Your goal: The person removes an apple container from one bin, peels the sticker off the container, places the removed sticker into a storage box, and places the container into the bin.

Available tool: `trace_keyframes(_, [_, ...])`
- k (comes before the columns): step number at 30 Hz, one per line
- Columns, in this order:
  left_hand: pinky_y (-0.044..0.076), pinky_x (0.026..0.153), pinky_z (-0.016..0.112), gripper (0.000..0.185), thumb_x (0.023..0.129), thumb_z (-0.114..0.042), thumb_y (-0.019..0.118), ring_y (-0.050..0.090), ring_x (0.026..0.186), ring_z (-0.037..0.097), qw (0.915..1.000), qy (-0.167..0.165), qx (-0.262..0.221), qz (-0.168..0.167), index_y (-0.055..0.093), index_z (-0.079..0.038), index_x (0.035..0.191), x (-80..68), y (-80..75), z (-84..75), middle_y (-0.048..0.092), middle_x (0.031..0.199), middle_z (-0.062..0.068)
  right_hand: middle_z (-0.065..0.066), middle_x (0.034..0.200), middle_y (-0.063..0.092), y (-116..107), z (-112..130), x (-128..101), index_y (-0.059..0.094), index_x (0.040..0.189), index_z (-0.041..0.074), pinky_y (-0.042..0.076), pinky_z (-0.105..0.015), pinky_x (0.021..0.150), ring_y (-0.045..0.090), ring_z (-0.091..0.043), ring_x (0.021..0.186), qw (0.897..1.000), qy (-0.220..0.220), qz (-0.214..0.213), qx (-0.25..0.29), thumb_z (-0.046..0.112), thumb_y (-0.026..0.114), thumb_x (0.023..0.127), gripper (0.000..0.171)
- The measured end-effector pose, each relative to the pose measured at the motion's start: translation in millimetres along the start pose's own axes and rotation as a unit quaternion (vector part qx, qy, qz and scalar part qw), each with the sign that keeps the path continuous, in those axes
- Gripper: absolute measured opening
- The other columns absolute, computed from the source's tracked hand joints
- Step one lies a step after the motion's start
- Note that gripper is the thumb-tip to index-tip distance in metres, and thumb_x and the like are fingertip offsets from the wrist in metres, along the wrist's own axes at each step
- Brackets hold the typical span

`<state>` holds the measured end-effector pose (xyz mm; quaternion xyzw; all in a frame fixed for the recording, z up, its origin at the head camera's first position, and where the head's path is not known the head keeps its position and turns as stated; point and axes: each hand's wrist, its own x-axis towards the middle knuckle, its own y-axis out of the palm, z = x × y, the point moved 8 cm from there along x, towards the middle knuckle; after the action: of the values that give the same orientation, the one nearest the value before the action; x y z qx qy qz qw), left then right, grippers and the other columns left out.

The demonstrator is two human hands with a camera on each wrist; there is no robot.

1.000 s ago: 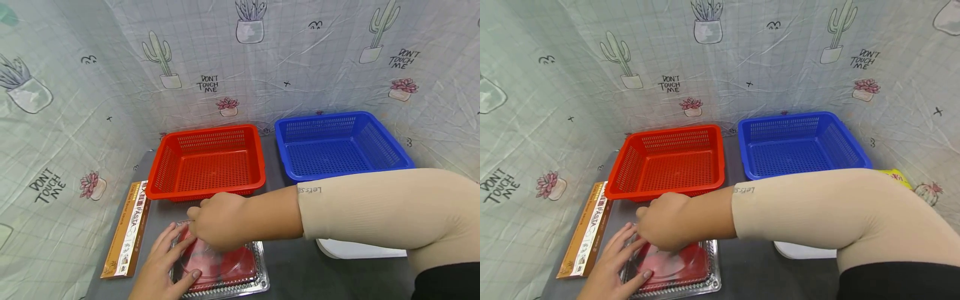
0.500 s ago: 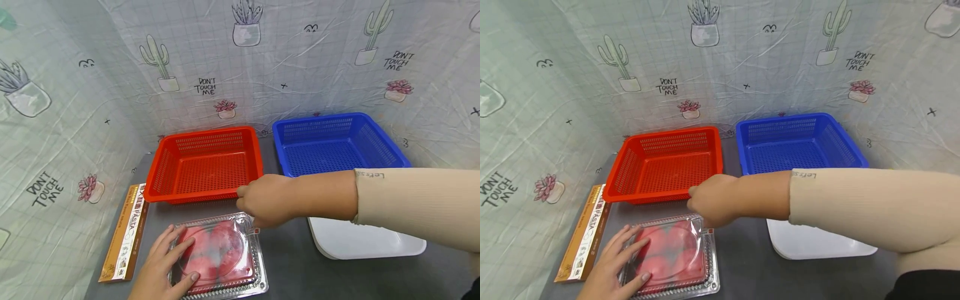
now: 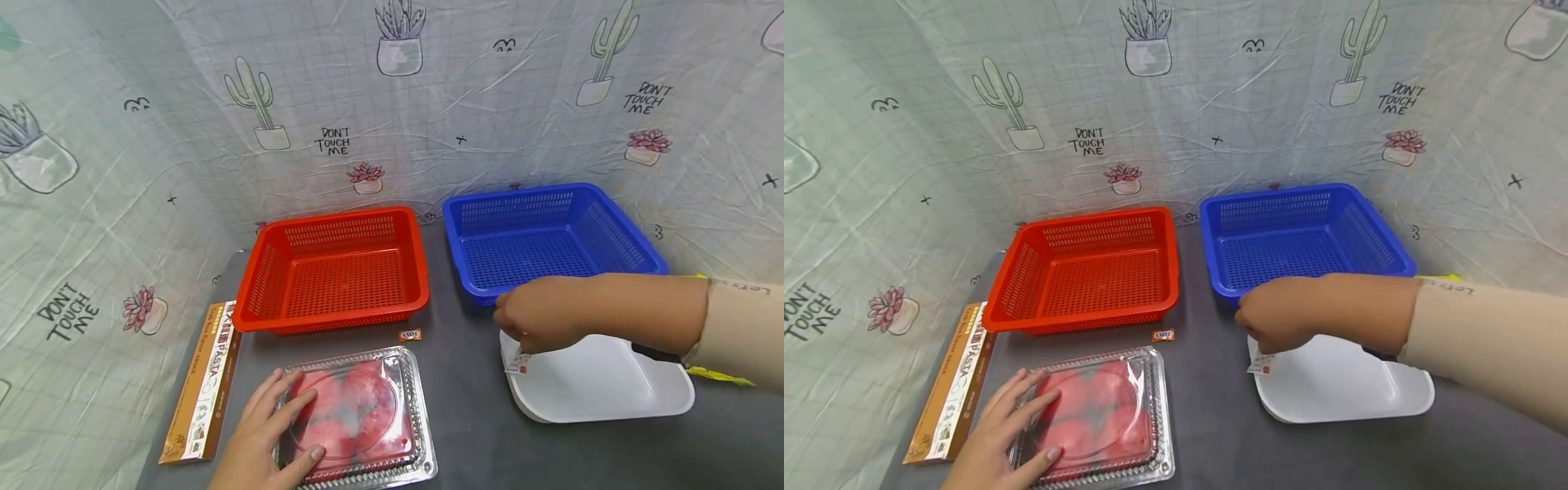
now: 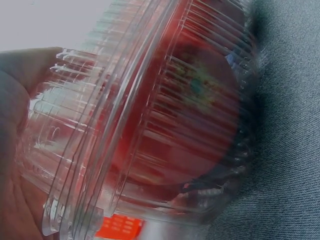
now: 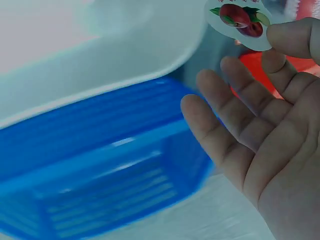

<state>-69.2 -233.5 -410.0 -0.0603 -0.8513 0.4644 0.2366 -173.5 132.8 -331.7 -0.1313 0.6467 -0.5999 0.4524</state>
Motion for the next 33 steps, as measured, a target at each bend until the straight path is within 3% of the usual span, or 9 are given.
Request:
trace_keyframes(6, [0.043, 0.095, 0.076, 0.074, 0.071, -0.041, 0.097, 0.034, 0.151, 0.03, 1.0, -0.005, 0.006, 0.002, 0.072, -0.028, 0.139, 0.7, -1.6, 0.2, 0.051, 0.159, 0.001, 0.016, 0.081, 0.054, 35, -33, -26, 0.061, 0.083, 0.029, 0.046, -0.029, 0.064, 0.05, -0.005, 0.071, 0.997, 0.049, 0.029, 0.049, 0.023, 0.083, 0.089, 0.025])
trace_keyframes(15, [0.043, 0.094, 0.076, 0.073, 0.071, -0.041, 0.097, 0.033, 0.152, 0.03, 1.0, -0.008, 0.005, 0.002, 0.072, -0.028, 0.139, -0.4, -1.0, 2.2, 0.05, 0.16, 0.001, 0.014, 0.073, 0.055, 71, -58, -42, 0.06, 0.08, 0.028, 0.045, -0.028, 0.062, 0.051, -0.008, 0.068, 0.988, 0.097, 0.091, 0.079, 0.019, 0.083, 0.089, 0.027])
trace_keyframes(26, [0.043, 0.098, 0.071, 0.074, 0.073, -0.041, 0.096, 0.033, 0.154, 0.03, 1.0, 0.001, 0.002, -0.005, 0.07, -0.03, 0.141, -1.2, 0.4, 2.9, 0.049, 0.162, 0.0, 0.011, 0.07, 0.051, 94, -68, -28, 0.059, 0.077, 0.026, 0.041, -0.03, 0.06, 0.046, -0.011, 0.064, 0.991, 0.082, 0.104, 0.035, 0.014, 0.077, 0.087, 0.024])
trace_keyframes(33, [0.044, 0.094, 0.073, 0.076, 0.072, -0.04, 0.097, 0.033, 0.154, 0.027, 0.9999, 0.012, 0.005, -0.006, 0.07, -0.029, 0.141, -0.4, 0.5, 0.9, 0.05, 0.161, 0.0, 0.01, 0.071, 0.046, 101, -65, -19, 0.055, 0.078, 0.027, 0.04, -0.03, 0.061, 0.042, -0.012, 0.065, 0.994, 0.065, 0.08, -0.02, 0.017, 0.079, 0.089, 0.028])
